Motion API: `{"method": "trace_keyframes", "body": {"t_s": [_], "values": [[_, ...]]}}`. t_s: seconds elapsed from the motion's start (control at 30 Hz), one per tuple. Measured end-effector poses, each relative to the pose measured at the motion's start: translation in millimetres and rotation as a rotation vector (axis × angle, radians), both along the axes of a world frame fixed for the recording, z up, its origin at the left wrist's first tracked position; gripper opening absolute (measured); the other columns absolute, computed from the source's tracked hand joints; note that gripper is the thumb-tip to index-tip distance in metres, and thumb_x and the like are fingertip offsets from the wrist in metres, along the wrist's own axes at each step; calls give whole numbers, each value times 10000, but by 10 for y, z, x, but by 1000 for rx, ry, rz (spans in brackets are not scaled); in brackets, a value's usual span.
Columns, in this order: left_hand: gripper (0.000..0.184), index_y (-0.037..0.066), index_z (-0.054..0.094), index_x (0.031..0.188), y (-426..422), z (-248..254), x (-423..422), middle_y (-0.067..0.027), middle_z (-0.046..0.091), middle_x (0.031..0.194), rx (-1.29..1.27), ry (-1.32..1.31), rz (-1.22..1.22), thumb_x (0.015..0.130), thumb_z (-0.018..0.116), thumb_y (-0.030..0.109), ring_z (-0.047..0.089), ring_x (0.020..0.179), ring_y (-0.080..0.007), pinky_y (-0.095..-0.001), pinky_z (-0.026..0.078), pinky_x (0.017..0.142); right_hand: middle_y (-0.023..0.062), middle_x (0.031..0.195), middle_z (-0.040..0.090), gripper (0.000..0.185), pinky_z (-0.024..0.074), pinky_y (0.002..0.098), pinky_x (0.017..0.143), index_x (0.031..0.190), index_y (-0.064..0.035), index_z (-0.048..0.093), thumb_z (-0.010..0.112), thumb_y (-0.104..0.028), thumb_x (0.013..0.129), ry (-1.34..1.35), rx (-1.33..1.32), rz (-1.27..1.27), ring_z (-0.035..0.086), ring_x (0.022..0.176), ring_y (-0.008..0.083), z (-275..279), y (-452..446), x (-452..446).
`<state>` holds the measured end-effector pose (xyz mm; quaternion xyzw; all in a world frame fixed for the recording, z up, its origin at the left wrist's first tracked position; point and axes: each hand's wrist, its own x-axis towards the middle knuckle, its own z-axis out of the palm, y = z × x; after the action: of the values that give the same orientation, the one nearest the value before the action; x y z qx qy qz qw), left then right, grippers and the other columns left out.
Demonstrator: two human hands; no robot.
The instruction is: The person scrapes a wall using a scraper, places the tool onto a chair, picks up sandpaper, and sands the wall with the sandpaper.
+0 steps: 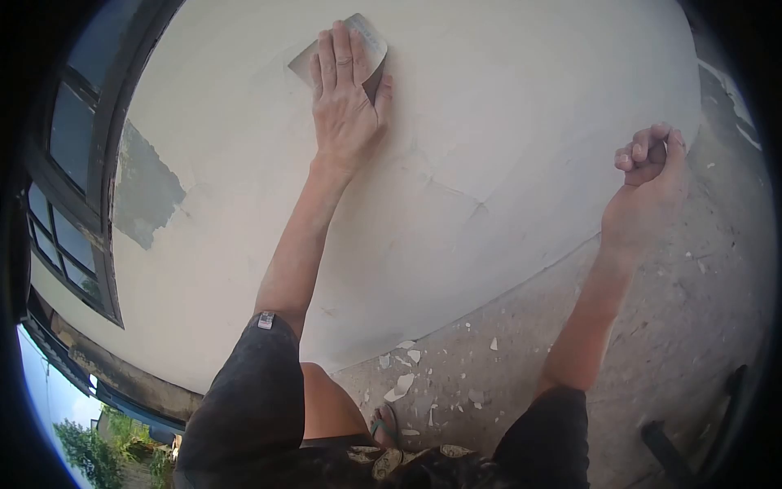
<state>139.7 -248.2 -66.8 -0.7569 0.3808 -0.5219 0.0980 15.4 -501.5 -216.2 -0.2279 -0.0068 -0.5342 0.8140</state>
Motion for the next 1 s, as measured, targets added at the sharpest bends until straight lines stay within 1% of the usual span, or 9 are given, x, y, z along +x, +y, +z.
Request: {"method": "trace_keyframes", "body": {"t_s": [0.13,0.23,0.37,0.47,0.67,0.77,0.87,0.97,1.0], "values": [[748,13,228,1557,7,-298,-109,-142,155,1652,74,128,-16,925,582,200,149,1518,-350,-500,168,1228,19,737,473,247,381,268,615,923,-52,555,440,-233,1047,-9,-2,58,430,669,106,56,73,14],[740,37,235,1564,873,-853,-568,-118,164,1655,193,277,269,922,573,185,138,1524,-347,-508,161,1229,9,734,450,241,370,262,619,934,-59,542,435,-239,1053,39,5,52,411,663,102,141,168,-39],[670,107,226,1581,788,-47,-405,-98,160,1659,35,74,171,1001,500,299,120,1524,-355,-525,153,1222,19,737,481,246,380,257,604,943,-50,562,451,-246,1042,50,-60,32,446,680,102,21,100,-16],[677,-1,199,1559,268,681,71,-162,111,1656,-131,-257,74,1022,475,307,80,1516,-413,-538,129,1220,18,736,479,249,380,256,601,938,-51,559,452,-251,1041,14,-2,14,447,677,102,-98,25,81],[753,-2,196,1559,1019,-625,-516,-171,126,1653,18,124,271,955,581,231,95,1515,-419,-575,140,1207,-4,733,432,240,370,273,617,910,-76,524,427,-240,1057,73,22,68,395,657,98,112,224,1],[752,10,200,1562,1084,-435,-508,-169,152,1648,12,88,213,952,581,227,101,1515,-417,-575,146,1206,-2,731,439,231,372,266,610,914,-75,533,447,-241,1049,29,-25,101,410,663,96,56,190,40],[711,-2,186,1560,437,524,-129,-172,156,1646,-40,-108,79,994,522,266,104,1515,-409,-553,139,1214,6,733,462,218,377,257,594,930,-65,557,471,-234,1038,-21,-38,81,446,682,98,-44,85,70],[687,-14,184,1556,360,427,-168,-171,152,1646,-80,-93,99,1018,479,293,105,1514,-406,-540,136,1218,8,739,464,218,379,259,599,938,-60,558,468,-231,1039,-12,-22,85,447,686,98,-40,139,81],[721,-10,187,1558,537,97,-270,-171,158,1646,-66,-22,111,989,531,269,109,1517,-400,-547,135,1217,4,739,450,233,372,259,606,920,-63,549,454,-235,1045,11,-21,102,427,681,96,38,190,70]]}}
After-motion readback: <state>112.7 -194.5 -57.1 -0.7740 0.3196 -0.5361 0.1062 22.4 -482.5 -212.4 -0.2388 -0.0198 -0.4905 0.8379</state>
